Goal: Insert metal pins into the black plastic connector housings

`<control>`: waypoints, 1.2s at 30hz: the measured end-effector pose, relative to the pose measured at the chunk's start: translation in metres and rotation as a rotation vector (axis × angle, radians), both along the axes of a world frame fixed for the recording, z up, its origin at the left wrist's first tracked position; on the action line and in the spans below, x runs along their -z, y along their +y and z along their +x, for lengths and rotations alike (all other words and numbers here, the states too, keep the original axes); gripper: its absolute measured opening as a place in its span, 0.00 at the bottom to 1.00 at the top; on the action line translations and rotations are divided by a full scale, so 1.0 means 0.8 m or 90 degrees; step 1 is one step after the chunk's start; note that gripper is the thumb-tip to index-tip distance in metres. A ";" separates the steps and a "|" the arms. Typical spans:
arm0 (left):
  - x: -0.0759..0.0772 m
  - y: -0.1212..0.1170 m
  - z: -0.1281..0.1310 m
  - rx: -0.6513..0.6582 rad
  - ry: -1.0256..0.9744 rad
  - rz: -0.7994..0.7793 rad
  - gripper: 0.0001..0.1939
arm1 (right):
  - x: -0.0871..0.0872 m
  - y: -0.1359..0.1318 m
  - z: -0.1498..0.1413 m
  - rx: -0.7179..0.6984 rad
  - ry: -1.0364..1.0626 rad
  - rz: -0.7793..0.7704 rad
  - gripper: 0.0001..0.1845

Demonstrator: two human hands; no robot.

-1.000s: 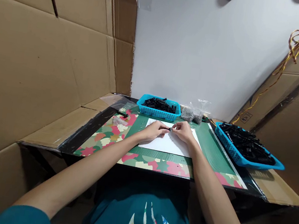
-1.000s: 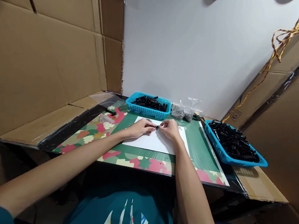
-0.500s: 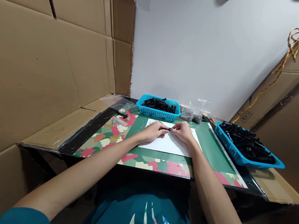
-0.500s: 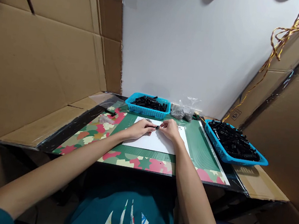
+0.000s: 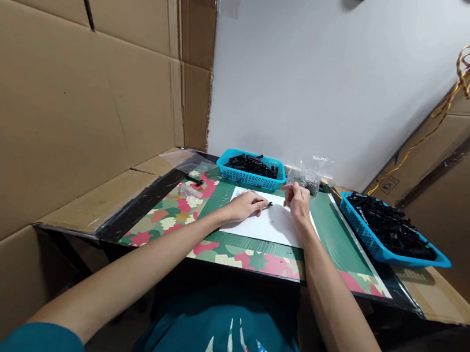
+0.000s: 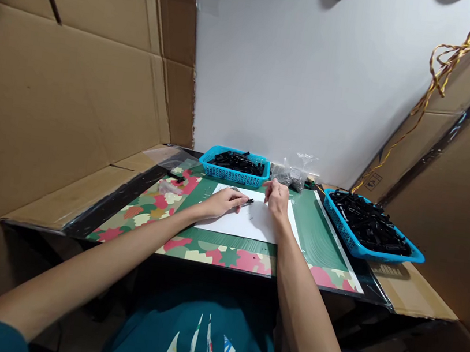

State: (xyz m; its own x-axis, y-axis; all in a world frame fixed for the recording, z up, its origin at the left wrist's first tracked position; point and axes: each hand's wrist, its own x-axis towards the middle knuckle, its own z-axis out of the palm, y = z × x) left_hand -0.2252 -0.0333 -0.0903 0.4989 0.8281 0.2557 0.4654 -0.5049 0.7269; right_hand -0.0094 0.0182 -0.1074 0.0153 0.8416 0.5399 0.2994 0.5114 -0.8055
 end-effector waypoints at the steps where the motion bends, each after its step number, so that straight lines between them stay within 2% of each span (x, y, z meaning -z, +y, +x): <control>1: 0.000 0.000 0.000 -0.001 0.005 0.004 0.29 | 0.000 0.002 0.000 -0.015 0.026 0.021 0.39; 4: -0.001 -0.001 0.001 -0.002 0.017 0.012 0.28 | 0.001 0.003 -0.001 -0.018 0.048 0.047 0.38; 9: 0.001 -0.001 0.002 -0.024 0.048 0.008 0.24 | 0.000 -0.010 -0.008 0.036 -0.039 -0.021 0.43; 13: 0.004 0.001 0.001 -0.023 0.066 0.009 0.22 | -0.003 -0.019 -0.012 0.062 -0.060 0.005 0.40; 18: 0.007 0.005 0.001 0.011 0.015 -0.019 0.25 | -0.005 -0.021 -0.014 0.111 -0.100 0.025 0.39; 23: 0.009 0.005 0.000 0.026 0.002 -0.023 0.24 | -0.005 -0.020 -0.017 0.118 -0.178 0.030 0.40; 36: 0.014 0.011 0.001 0.055 -0.014 -0.019 0.23 | 0.002 -0.017 -0.020 0.131 -0.231 0.034 0.36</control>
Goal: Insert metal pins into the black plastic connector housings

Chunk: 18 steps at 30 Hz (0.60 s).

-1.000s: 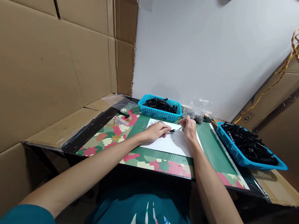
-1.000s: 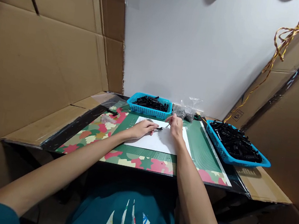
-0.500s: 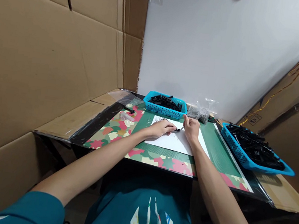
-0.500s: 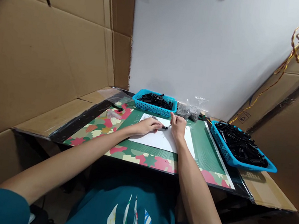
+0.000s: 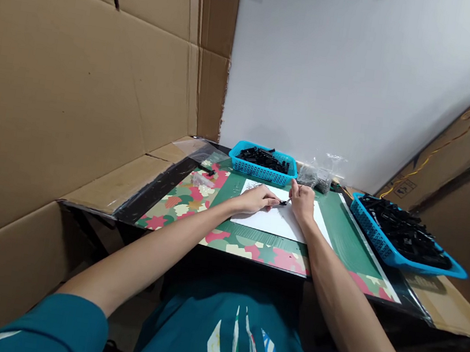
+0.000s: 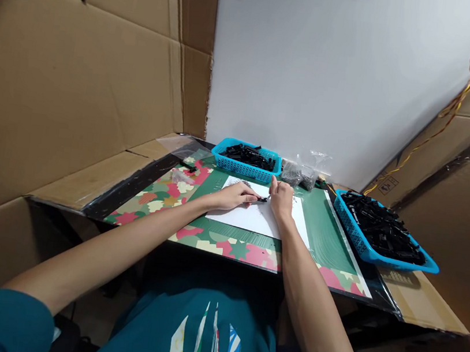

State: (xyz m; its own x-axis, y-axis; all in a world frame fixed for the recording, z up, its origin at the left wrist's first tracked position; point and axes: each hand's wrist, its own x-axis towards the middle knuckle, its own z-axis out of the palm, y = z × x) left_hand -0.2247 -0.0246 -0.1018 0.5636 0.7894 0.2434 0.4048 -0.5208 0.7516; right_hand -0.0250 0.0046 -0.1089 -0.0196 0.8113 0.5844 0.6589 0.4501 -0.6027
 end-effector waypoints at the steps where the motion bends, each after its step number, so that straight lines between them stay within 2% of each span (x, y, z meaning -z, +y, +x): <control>1: 0.000 0.000 0.000 -0.001 0.002 -0.003 0.23 | 0.000 0.000 0.000 -0.003 -0.002 0.001 0.36; 12: -0.006 -0.004 -0.003 0.004 0.018 0.004 0.22 | 0.002 -0.001 -0.004 -0.028 -0.035 0.006 0.39; 15: -0.007 -0.004 -0.005 0.005 0.020 -0.001 0.22 | 0.001 0.003 -0.004 -0.016 0.014 0.004 0.40; 18: -0.009 -0.004 -0.008 -0.010 0.029 -0.023 0.22 | 0.002 0.007 0.002 0.017 0.134 -0.017 0.41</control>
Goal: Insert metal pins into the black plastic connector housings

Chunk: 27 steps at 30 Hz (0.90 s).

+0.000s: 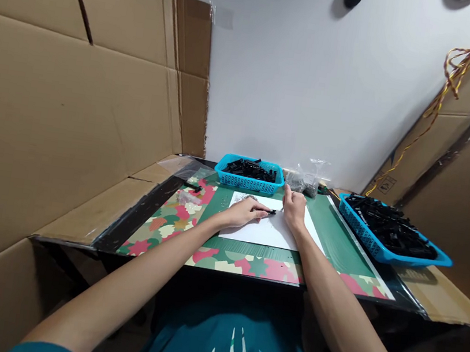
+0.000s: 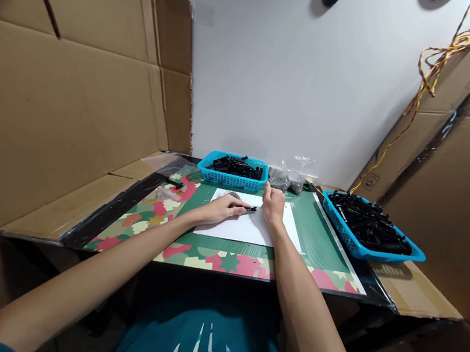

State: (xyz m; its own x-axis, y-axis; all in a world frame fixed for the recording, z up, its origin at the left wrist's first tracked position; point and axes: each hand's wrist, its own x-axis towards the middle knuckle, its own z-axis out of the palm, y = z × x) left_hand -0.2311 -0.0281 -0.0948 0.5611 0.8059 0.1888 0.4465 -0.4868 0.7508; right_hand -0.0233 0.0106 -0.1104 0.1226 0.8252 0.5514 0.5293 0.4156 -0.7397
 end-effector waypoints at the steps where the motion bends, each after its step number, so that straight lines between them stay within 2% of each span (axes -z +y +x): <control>1: -0.001 -0.001 0.000 -0.005 -0.001 -0.005 0.22 | 0.001 0.001 0.002 0.009 0.041 -0.009 0.41; 4: -0.002 -0.004 0.000 -0.032 -0.043 -0.001 0.24 | 0.005 0.005 0.007 -0.023 0.120 -0.054 0.41; 7: -0.001 -0.005 0.000 -0.109 -0.104 0.026 0.28 | 0.007 0.006 0.005 -0.114 0.163 -0.104 0.41; 10: 0.002 -0.002 0.000 -0.166 -0.130 0.027 0.27 | 0.003 0.003 -0.001 -0.202 0.166 -0.115 0.41; 15: 0.001 0.002 -0.001 -0.145 -0.123 0.052 0.24 | -0.007 -0.005 -0.009 -0.332 0.119 -0.134 0.36; 19: 0.002 0.003 -0.002 -0.108 -0.092 0.074 0.20 | -0.005 -0.006 -0.011 -0.318 0.057 -0.117 0.30; 23: 0.005 0.004 -0.003 -0.090 -0.051 0.087 0.21 | -0.002 -0.005 -0.012 -0.304 0.047 -0.145 0.23; 25: 0.006 0.003 -0.003 -0.111 -0.031 0.099 0.25 | -0.009 -0.005 -0.010 -0.289 0.052 -0.149 0.21; 27: 0.006 0.002 -0.004 -0.143 -0.029 0.107 0.30 | -0.022 -0.006 -0.002 -0.234 0.065 -0.136 0.20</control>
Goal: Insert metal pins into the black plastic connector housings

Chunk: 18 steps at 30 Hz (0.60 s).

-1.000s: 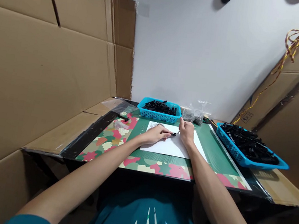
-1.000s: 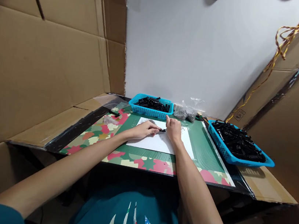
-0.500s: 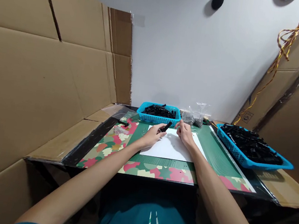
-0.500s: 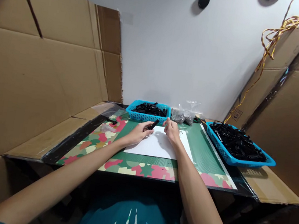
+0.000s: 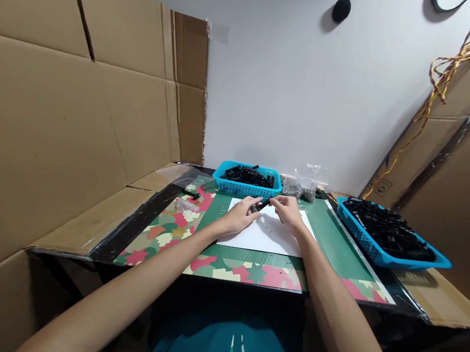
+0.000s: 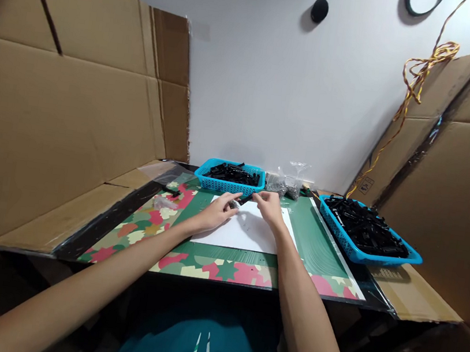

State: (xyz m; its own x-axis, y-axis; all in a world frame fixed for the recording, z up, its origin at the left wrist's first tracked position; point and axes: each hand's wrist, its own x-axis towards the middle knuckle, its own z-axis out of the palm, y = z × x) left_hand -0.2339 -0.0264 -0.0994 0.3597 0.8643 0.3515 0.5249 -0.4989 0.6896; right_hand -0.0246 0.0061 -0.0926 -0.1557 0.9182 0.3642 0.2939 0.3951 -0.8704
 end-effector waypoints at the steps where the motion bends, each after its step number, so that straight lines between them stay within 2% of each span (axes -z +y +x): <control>1: 0.000 0.000 0.000 -0.014 -0.009 0.003 0.31 | -0.008 -0.001 0.008 0.047 -0.004 0.017 0.20; 4: 0.003 0.000 0.000 -0.049 -0.042 0.019 0.30 | -0.031 -0.012 0.051 0.246 -0.086 0.106 0.19; 6: 0.007 -0.001 0.002 -0.055 -0.041 0.034 0.27 | -0.038 -0.024 0.093 0.416 -0.143 0.104 0.18; 8: 0.009 -0.004 0.003 -0.045 -0.020 0.053 0.22 | -0.038 -0.040 0.140 0.616 -0.150 0.064 0.16; 12: 0.004 -0.015 0.006 -0.015 0.049 0.073 0.14 | -0.028 -0.077 0.217 0.864 -0.066 0.046 0.22; 14: 0.000 -0.020 0.007 0.003 0.086 0.073 0.13 | -0.025 -0.096 0.235 0.948 -0.038 0.044 0.24; 15: -0.002 -0.022 0.008 0.013 0.101 0.076 0.13 | -0.025 -0.104 0.239 0.961 -0.040 0.031 0.24; 18: -0.003 -0.024 0.007 0.031 0.123 0.095 0.13 | -0.026 -0.115 0.245 0.931 -0.086 -0.040 0.24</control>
State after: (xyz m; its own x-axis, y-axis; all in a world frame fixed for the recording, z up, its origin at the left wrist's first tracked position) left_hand -0.2282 -0.0456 -0.0973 0.4721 0.7882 0.3947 0.6129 -0.6153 0.4957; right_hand 0.1714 -0.0859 -0.0715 0.8768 0.2982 0.3772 0.4687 -0.3554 -0.8087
